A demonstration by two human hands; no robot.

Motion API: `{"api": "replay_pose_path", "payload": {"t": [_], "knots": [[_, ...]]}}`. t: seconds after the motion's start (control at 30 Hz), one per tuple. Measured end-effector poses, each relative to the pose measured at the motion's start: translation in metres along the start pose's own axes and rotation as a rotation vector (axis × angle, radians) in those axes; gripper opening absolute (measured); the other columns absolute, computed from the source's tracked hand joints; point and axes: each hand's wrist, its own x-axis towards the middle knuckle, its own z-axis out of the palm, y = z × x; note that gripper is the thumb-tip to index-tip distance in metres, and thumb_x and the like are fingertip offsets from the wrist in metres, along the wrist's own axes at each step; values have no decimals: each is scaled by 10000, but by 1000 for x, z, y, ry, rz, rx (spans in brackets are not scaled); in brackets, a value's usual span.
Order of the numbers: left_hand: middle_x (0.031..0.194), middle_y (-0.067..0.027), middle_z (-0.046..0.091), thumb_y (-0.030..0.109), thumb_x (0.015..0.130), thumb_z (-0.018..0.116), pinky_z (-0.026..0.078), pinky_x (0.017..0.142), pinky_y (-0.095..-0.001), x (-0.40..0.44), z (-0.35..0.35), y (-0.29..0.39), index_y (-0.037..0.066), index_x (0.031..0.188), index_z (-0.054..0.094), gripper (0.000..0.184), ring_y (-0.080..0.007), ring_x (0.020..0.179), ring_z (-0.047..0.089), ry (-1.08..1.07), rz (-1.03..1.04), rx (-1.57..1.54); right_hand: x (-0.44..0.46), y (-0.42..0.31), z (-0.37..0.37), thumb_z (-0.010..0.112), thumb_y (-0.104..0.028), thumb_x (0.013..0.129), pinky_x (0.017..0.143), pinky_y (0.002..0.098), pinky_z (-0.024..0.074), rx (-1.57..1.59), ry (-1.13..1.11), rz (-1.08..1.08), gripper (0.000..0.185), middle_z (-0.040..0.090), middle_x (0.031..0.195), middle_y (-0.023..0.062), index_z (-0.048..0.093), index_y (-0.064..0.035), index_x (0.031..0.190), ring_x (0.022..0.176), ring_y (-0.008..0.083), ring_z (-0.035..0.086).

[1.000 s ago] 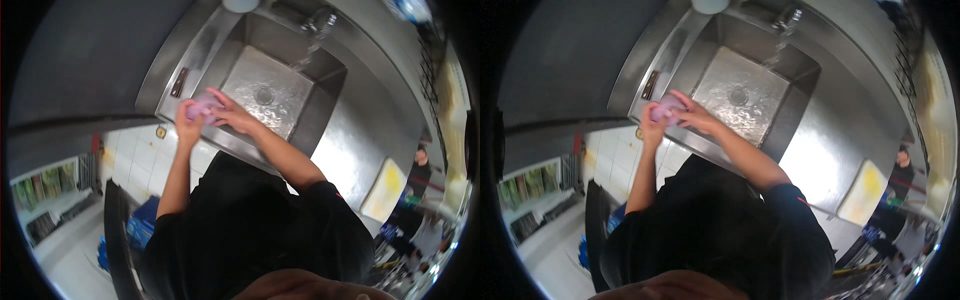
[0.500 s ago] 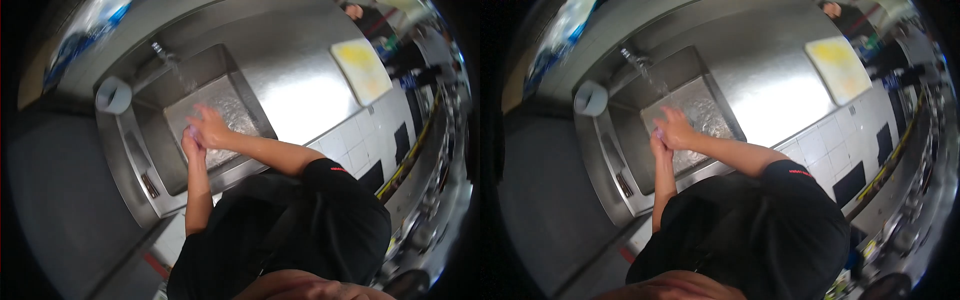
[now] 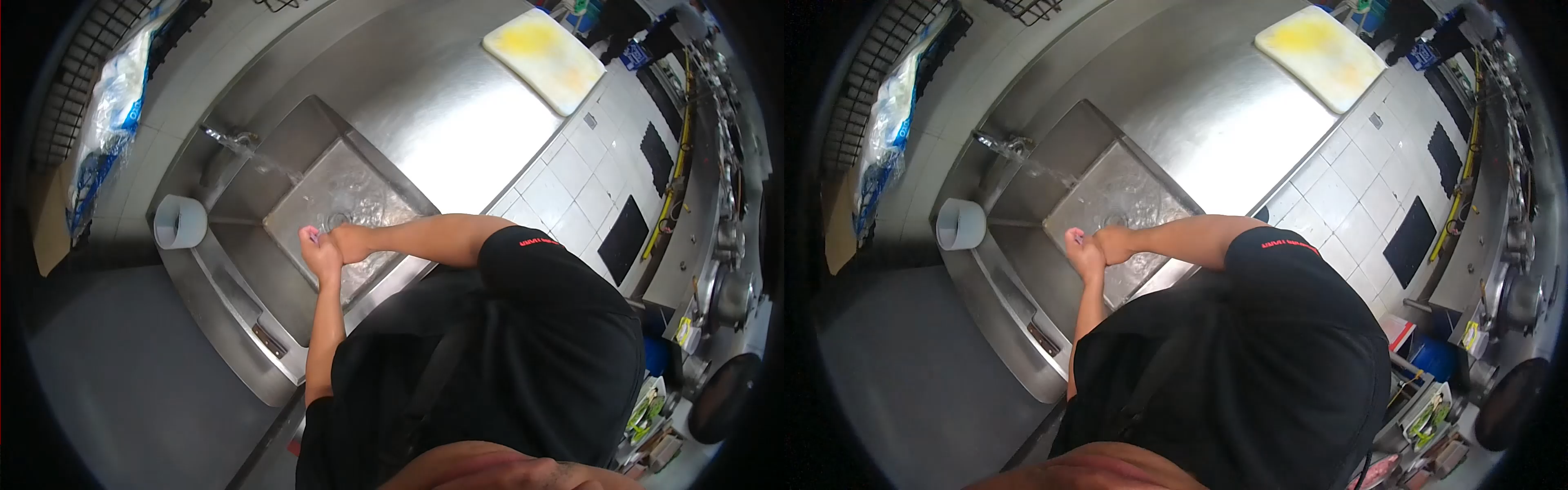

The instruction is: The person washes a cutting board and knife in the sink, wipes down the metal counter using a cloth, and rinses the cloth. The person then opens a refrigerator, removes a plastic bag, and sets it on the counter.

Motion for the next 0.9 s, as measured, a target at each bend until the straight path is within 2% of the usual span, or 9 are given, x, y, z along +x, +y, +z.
{"api": "replay_pose_path", "payload": {"t": [0.07, 0.2, 0.27, 0.4, 0.5, 0.57, 0.7, 0.8, 0.9], "knots": [[712, -22, 427, -29, 747, 470, 374, 588, -286, -2, -11, 6, 23, 842, 449, 111, -120, 650, 419, -67, 21, -75, 7, 9, 8, 635, -152, 648, 594, 425, 494, 88, -145, -213, 193, 673, 783, 205, 624, 19, 739, 644, 338, 645], [717, -21, 410, -44, 742, 460, 363, 580, -278, -7, -24, -2, 19, 854, 445, 129, -116, 641, 406, -33, 12, -131, 16, 5, 16, 625, -69, 622, 499, 384, 452, 574, -325, -60, 78, 657, 685, 142, 610, -4, 664, 526, 264, 600], [720, -26, 406, -58, 739, 447, 358, 574, -272, -21, -28, 0, 23, 845, 441, 134, -110, 638, 406, 27, 54, -143, 15, 1, 13, 635, -13, 623, 445, 347, 406, 777, -719, 273, 92, 610, 614, 84, 631, -36, 712, 471, 204, 555], [765, -45, 454, -40, 760, 460, 383, 604, -261, -40, -35, -26, 23, 852, 444, 113, -122, 674, 452, 0, 8, -108, 19, 13, 33, 729, -52, 660, 547, 359, 491, 787, -907, 310, 280, 607, 721, 87, 626, -35, 920, 642, 206, 617], [834, -75, 516, 30, 849, 475, 435, 700, -293, -46, -36, -40, 16, 887, 463, 43, -164, 774, 518, 168, 91, 238, 1, -4, -18, 743, -180, 740, 666, 418, 534, 838, -766, 376, 613, 584, 1118, 158, 456, -116, 1278, 847, 253, 623], [914, -125, 556, 176, 951, 449, 442, 854, -348, -43, -30, -39, 5, 926, 480, 176, -225, 921, 558, 324, -533, -213, -10, 0, -44, 735, -268, 786, 747, 382, 551, 757, -528, 457, 661, 487, 1255, 153, 392, -65, 1312, 968, 230, 592], [1113, -178, 596, 290, 991, 419, 409, 914, -406, -37, 31, 26, -65, 1075, 535, 382, -258, 1023, 553, 185, -539, -585, -10, 48, -25, 720, -290, 808, 745, 359, 541, 955, -48, 283, 573, 573, 1174, 135, 469, -64, 1271, 940, 214, 614], [1213, -191, 574, 358, 998, 385, 378, 988, -405, -34, 82, 74, -62, 1224, 496, 490, -278, 1112, 540, -5, -237, -516, -33, 93, -106, 703, -210, 824, 767, 294, 512, 1341, 167, 408, 324, 682, 963, 73, 613, -69, 1102, 886, 157, 639], [1295, -227, 509, 297, 1006, 401, 341, 1043, -380, -37, 126, 94, -55, 1302, 445, 462, -291, 1172, 514, -27, -2, -58, -81, 183, -213, 719, -116, 765, 712, 300, 520, 1433, 433, 170, 348, 677, 934, 52, 615, -81, 1095, 833, 146, 634]]}}
